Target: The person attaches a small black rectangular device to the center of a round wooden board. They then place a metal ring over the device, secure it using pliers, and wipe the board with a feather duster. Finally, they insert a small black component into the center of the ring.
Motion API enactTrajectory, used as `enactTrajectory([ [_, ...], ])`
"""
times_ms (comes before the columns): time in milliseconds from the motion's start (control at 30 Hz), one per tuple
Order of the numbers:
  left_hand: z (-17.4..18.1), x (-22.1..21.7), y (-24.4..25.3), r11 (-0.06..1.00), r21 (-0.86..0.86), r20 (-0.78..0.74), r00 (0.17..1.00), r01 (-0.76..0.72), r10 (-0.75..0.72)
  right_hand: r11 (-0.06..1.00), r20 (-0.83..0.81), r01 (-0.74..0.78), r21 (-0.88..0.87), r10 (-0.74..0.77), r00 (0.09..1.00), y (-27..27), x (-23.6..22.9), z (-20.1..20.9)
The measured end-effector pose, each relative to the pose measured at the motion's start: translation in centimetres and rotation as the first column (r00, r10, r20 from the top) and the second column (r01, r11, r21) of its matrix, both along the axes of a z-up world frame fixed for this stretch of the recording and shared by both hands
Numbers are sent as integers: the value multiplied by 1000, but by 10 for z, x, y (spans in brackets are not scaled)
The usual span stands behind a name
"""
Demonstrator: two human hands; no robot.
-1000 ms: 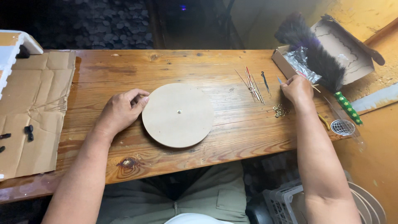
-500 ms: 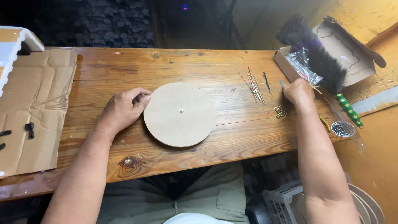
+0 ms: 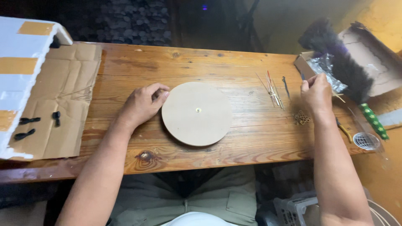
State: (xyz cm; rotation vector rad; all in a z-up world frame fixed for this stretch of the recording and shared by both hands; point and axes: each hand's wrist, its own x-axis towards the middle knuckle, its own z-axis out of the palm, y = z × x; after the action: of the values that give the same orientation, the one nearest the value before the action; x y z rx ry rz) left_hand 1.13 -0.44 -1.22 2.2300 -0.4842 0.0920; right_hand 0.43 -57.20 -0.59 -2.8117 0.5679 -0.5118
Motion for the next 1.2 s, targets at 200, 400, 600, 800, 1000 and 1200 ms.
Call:
enactTrajectory([
  [200, 11, 18, -12, 991, -135, 269, 962, -8, 44, 751, 437, -578, 320, 424, 793, 160, -16, 39],
  [400, 57, 9, -44, 949, -262, 279, 955, 176, -100, 353, 541, -872, 340, 685, 488, 272, -13, 57],
  [600, 43, 10, -51, 895, -367, 134, 966, 254, -219, 366, 487, -892, 265, 748, 451, 295, -5, 43],
  [800, 32, 10, -45, 895, -407, -4, 979, 183, -202, 308, 584, -882, 358, 663, 468, 302, -9, 29],
  [1000, 26, 16, -47, 868, -480, -88, 978, 126, -190, 310, 622, -856, 415, 590, 515, 288, -8, 17],
  [1200, 29, 12, -49, 801, -586, -131, 962, 119, -239, 289, 633, -913, 289, 658, 408, 301, -17, 33],
])
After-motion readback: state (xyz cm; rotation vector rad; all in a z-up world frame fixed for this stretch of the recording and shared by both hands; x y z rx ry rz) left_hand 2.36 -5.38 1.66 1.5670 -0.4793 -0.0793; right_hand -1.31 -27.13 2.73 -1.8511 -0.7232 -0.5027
